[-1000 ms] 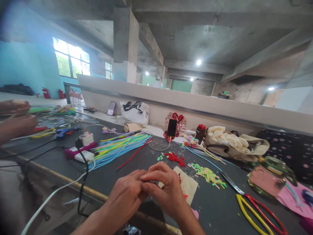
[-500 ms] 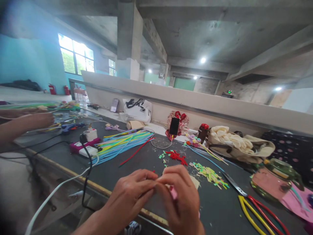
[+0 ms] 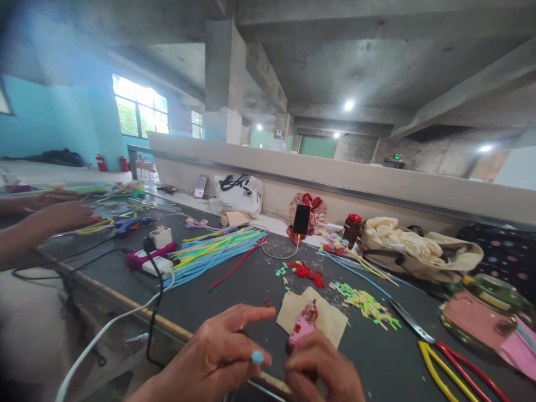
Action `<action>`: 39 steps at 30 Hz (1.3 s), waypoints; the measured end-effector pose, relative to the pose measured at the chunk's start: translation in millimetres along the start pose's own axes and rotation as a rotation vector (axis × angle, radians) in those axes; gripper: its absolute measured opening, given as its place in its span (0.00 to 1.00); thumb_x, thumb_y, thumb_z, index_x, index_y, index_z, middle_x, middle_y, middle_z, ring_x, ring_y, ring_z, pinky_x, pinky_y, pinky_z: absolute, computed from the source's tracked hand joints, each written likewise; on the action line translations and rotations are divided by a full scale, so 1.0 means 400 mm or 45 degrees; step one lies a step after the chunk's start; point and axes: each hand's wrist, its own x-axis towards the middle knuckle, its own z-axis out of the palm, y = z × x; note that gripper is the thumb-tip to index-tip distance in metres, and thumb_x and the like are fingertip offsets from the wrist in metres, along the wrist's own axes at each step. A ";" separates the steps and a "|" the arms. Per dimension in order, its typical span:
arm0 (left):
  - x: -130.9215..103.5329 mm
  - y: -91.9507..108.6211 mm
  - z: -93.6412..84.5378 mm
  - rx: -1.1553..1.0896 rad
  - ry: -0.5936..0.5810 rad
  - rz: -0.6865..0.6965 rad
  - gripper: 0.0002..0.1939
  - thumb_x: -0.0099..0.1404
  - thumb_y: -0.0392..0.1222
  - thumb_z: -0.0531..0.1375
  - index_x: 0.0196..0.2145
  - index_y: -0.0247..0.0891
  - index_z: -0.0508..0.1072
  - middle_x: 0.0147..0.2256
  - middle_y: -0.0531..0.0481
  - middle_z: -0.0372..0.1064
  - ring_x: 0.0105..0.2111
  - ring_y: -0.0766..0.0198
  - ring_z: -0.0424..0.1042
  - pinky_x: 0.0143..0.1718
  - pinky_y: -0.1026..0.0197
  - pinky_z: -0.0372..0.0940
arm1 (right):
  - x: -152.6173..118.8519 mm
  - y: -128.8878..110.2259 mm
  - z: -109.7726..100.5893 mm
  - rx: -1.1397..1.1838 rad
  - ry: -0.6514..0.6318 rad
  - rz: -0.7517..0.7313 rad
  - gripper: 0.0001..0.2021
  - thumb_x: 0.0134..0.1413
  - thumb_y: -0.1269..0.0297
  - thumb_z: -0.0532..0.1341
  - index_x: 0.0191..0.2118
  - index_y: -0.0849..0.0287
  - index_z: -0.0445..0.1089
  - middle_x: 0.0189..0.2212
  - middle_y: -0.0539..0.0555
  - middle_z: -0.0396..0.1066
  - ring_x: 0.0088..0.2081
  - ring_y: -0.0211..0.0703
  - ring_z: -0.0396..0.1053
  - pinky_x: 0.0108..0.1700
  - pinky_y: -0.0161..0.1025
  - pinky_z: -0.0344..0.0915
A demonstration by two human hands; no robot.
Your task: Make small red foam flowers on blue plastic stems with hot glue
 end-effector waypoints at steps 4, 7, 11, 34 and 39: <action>-0.005 0.022 -0.013 -0.085 -0.240 0.004 0.09 0.57 0.42 0.57 0.32 0.50 0.77 0.48 0.50 0.66 0.45 0.59 0.65 0.45 0.61 0.59 | 0.090 -0.046 -0.026 0.034 0.016 -0.139 0.05 0.47 0.70 0.61 0.31 0.54 0.71 0.29 0.53 0.68 0.31 0.41 0.67 0.33 0.36 0.64; 0.001 0.026 -0.012 -0.268 -0.311 0.091 0.10 0.58 0.43 0.56 0.34 0.47 0.77 0.42 0.50 0.69 0.40 0.63 0.68 0.42 0.65 0.60 | 0.140 -0.068 -0.009 -0.014 -0.134 -0.342 0.09 0.48 0.70 0.61 0.37 0.52 0.71 0.33 0.53 0.68 0.34 0.40 0.65 0.36 0.38 0.63; 0.012 0.016 0.000 -0.456 -0.374 0.136 0.14 0.61 0.43 0.52 0.35 0.42 0.77 0.33 0.50 0.72 0.36 0.64 0.69 0.39 0.67 0.61 | 0.159 -0.067 0.025 -0.005 -0.311 -0.434 0.12 0.48 0.71 0.61 0.39 0.50 0.70 0.33 0.51 0.69 0.34 0.39 0.64 0.38 0.38 0.61; -0.022 -0.036 0.025 -1.340 0.005 -0.205 0.08 0.56 0.42 0.58 0.29 0.42 0.78 0.48 0.45 0.67 0.46 0.51 0.66 0.43 0.57 0.60 | 0.157 -0.009 0.010 -0.165 0.186 0.064 0.07 0.54 0.65 0.54 0.26 0.58 0.63 0.22 0.48 0.63 0.26 0.36 0.61 0.30 0.34 0.57; -0.025 -0.090 0.029 -2.090 0.177 -0.370 0.13 0.60 0.41 0.52 0.30 0.37 0.76 0.48 0.40 0.67 0.46 0.48 0.66 0.36 0.59 0.65 | 0.147 0.016 -0.036 0.300 0.457 0.468 0.10 0.55 0.59 0.52 0.28 0.58 0.61 0.17 0.45 0.58 0.19 0.33 0.56 0.22 0.31 0.55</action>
